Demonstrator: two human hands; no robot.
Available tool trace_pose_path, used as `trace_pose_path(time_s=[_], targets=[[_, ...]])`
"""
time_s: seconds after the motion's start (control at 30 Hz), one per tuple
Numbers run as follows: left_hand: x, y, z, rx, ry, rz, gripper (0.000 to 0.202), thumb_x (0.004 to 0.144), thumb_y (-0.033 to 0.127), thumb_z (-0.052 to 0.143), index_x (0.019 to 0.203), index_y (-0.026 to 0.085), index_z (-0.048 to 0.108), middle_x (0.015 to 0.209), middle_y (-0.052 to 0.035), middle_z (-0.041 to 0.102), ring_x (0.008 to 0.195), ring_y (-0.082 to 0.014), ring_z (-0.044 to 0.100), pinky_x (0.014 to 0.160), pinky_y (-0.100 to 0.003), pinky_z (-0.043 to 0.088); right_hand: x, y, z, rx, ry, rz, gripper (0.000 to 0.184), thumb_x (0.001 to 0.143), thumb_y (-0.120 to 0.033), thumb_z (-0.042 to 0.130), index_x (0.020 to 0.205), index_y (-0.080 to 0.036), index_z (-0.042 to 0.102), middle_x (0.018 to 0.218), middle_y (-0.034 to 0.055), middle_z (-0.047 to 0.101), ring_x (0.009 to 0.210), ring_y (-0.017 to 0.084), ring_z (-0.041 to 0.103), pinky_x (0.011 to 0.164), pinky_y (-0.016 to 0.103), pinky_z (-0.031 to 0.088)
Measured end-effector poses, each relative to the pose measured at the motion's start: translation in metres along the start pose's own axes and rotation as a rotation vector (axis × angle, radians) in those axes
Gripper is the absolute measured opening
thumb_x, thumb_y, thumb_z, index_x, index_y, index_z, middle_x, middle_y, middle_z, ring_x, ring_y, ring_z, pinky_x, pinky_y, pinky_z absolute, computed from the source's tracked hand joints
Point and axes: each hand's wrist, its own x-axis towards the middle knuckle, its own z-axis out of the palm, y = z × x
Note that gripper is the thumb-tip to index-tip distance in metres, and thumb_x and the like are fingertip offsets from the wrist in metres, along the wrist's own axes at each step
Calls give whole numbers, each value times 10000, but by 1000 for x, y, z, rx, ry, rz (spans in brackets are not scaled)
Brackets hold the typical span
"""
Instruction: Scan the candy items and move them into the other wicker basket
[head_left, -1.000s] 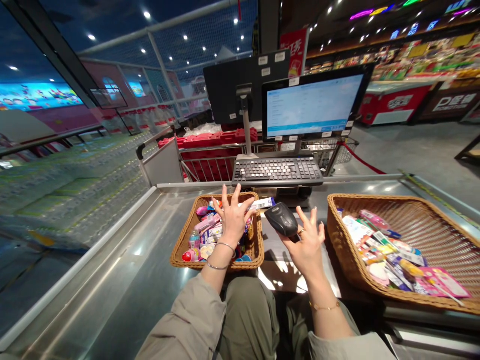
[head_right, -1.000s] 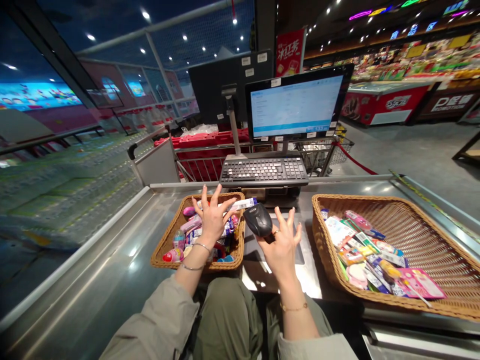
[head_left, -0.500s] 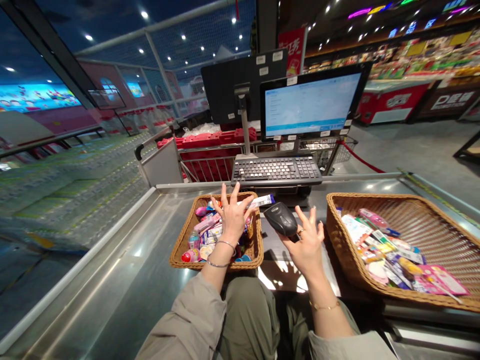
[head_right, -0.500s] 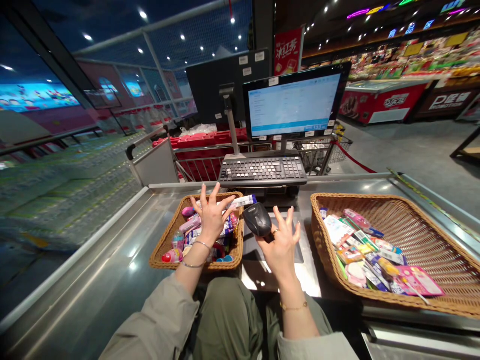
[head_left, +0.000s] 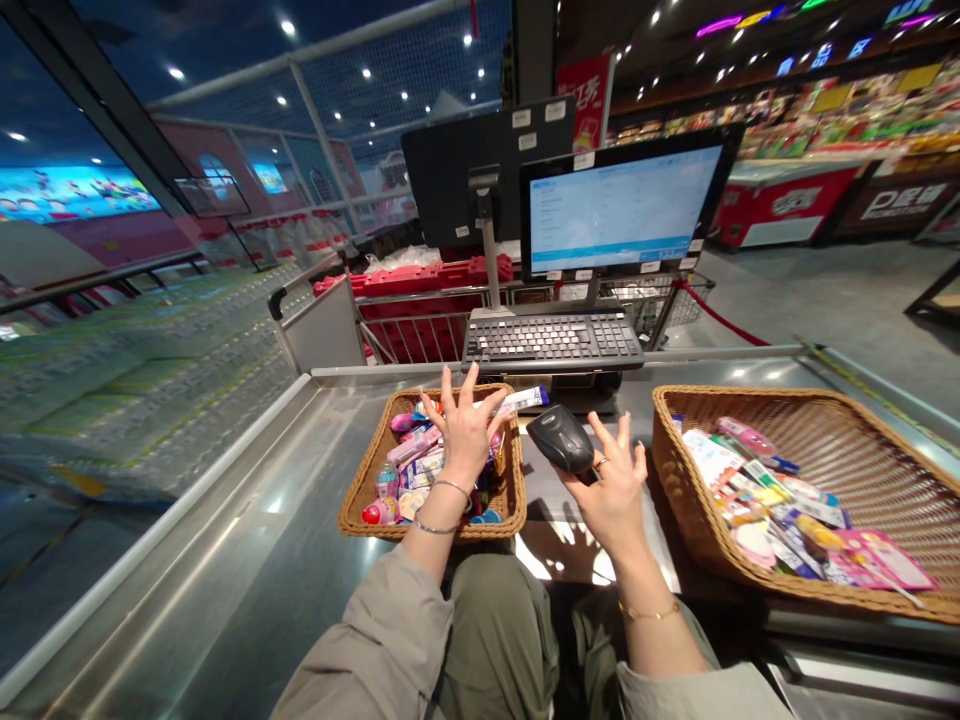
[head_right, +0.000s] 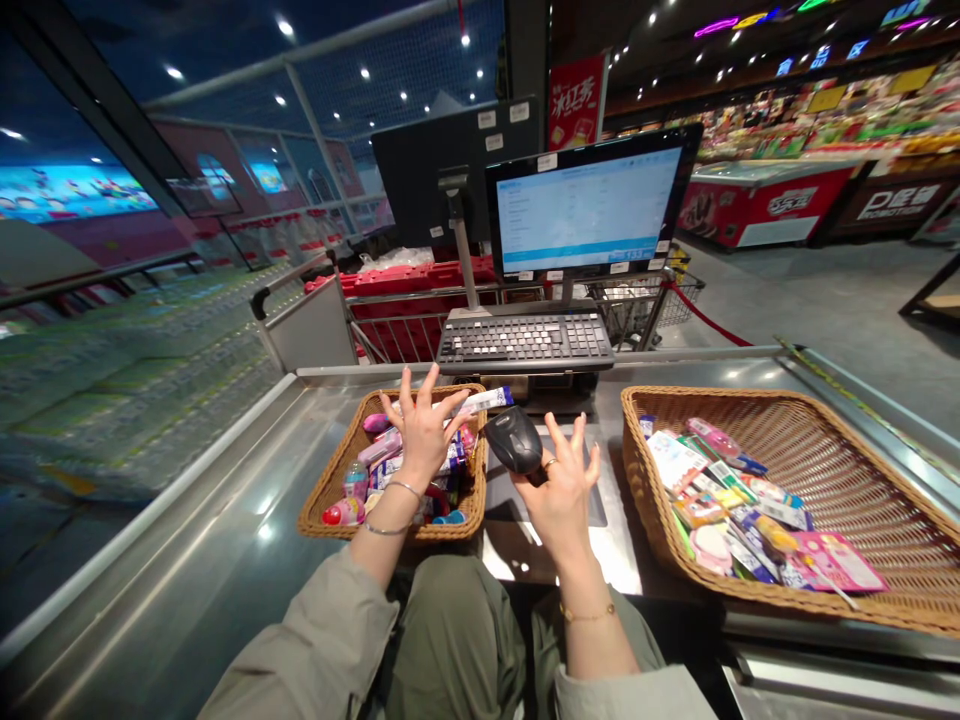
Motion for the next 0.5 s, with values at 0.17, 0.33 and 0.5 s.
trace_pose_path(time_s=[0.17, 0.33, 0.5], targets=[[1, 0, -1, 1, -4, 0, 315, 862, 461, 695, 1177, 456, 701, 1592, 9, 398, 1524, -387, 170, 1147, -748, 4, 0, 0, 0, 8, 9, 0, 201, 840, -390, 668, 893, -200, 710, 1490, 125, 522, 1528, 383, 180, 1138, 754, 135], [1, 0, -1, 1, 6, -5, 323, 864, 476, 686, 1186, 453, 698, 1589, 2, 403, 1522, -390, 174, 1146, -748, 2, 0, 0, 1, 10, 16, 1, 197, 846, -387, 659, 878, -198, 708, 1489, 124, 524, 1528, 379, 183, 1142, 749, 133], [1, 0, -2, 4, 10, 1, 310, 869, 482, 676, 1178, 459, 700, 1588, 7, 405, 1522, -390, 177, 1146, -748, 10, 0, 0, 1, 10, 19, -2, 201, 843, -391, 657, 879, -199, 704, 1487, 127, 524, 1529, 375, 181, 1141, 748, 134]])
